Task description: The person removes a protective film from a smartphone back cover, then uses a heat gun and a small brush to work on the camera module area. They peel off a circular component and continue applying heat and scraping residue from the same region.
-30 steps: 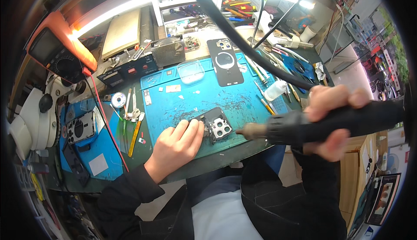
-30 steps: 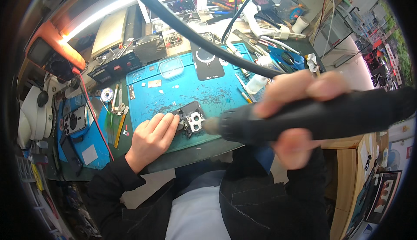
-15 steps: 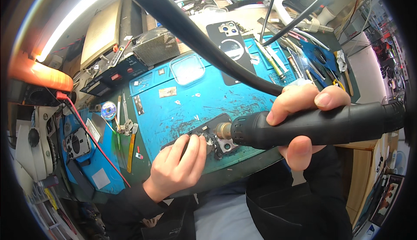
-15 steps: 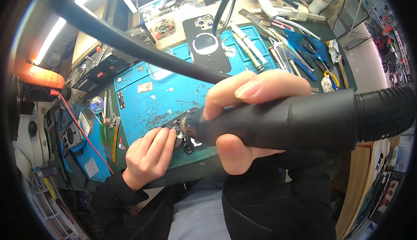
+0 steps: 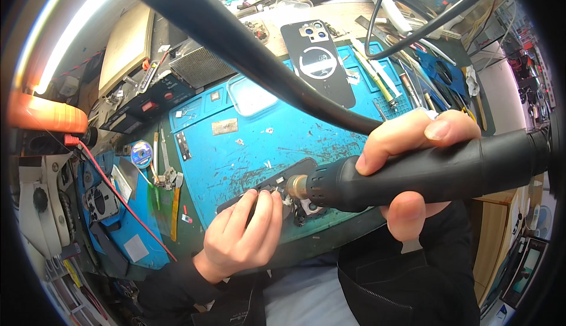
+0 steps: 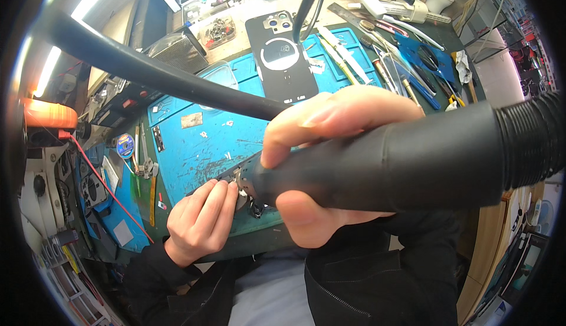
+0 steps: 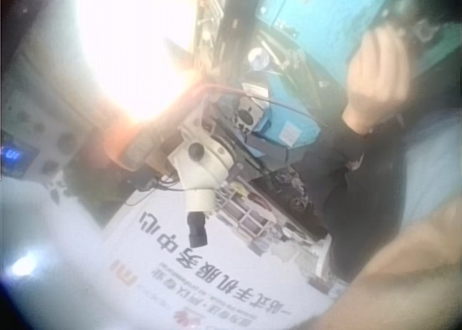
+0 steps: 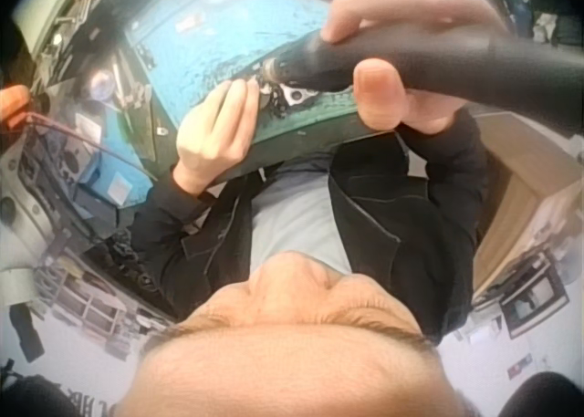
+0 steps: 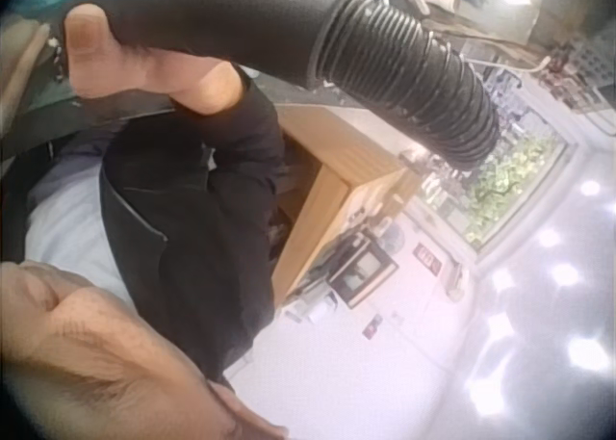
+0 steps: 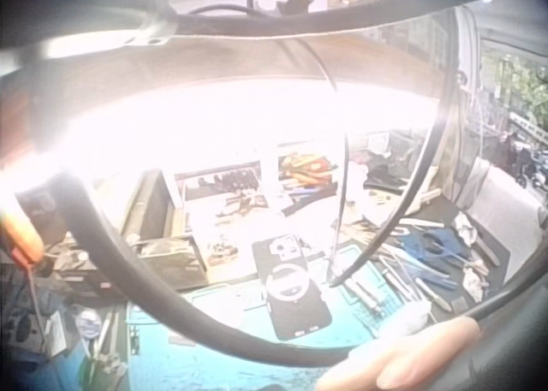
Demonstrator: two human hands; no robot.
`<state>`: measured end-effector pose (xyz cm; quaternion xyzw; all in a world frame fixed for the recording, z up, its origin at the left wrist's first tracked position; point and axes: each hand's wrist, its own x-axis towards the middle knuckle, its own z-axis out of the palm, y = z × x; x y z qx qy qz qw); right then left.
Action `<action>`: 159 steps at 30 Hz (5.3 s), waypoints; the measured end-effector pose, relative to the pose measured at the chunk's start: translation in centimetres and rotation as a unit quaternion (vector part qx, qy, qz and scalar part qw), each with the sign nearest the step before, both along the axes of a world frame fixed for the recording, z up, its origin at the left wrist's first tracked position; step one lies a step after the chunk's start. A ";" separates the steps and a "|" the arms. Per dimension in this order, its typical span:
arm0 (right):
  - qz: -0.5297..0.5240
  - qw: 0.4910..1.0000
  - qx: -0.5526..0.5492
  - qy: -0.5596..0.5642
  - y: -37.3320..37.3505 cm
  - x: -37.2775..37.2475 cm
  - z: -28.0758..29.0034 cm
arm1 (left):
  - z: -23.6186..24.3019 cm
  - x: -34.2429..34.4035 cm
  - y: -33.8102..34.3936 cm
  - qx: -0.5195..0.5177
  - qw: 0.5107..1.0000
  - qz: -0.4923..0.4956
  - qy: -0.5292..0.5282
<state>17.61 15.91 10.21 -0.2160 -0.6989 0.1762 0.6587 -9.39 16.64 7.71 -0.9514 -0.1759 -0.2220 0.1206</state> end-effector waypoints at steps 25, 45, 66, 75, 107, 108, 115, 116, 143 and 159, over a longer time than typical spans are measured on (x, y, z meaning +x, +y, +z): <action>-0.066 0.997 -0.033 -0.013 -0.8 0.5 0.2 | -0.3 -0.1 0.1 0.004 1.000 0.009 -0.001; -0.061 0.997 -0.033 -0.018 -1.0 0.8 -0.1 | -0.2 -0.1 0.1 -0.009 1.000 0.024 -0.003; -0.052 0.998 -0.030 -0.027 -1.0 1.2 -0.4 | -0.1 0.1 0.1 -0.037 0.999 0.029 -0.019; -0.051 0.998 -0.031 -0.029 -1.2 1.3 -0.3 | -0.3 0.0 0.2 -0.034 0.999 0.029 -0.027; -0.043 0.998 -0.046 -0.027 -1.2 1.5 0.3 | 0.2 -0.2 0.3 -0.062 0.998 0.032 -0.003; -0.043 0.998 -0.047 -0.025 -1.3 1.5 0.4 | 0.3 -0.3 0.2 -0.066 0.997 0.039 0.001; -0.039 0.998 -0.052 -0.014 -1.0 1.4 0.9 | 1.0 -1.1 0.0 -0.120 0.993 -0.003 -0.009; -0.032 0.998 -0.049 -0.016 -1.0 1.5 0.9 | 1.2 -1.2 0.2 -0.136 0.991 -0.004 -0.016; -0.100 0.987 -0.116 0.038 -0.7 1.1 0.0 | 1.4 2.2 1.7 -0.275 0.954 0.090 -0.074; -0.120 0.969 -0.187 0.107 -0.9 -1.3 0.1 | 0.8 1.8 0.7 -0.245 0.963 0.070 -0.085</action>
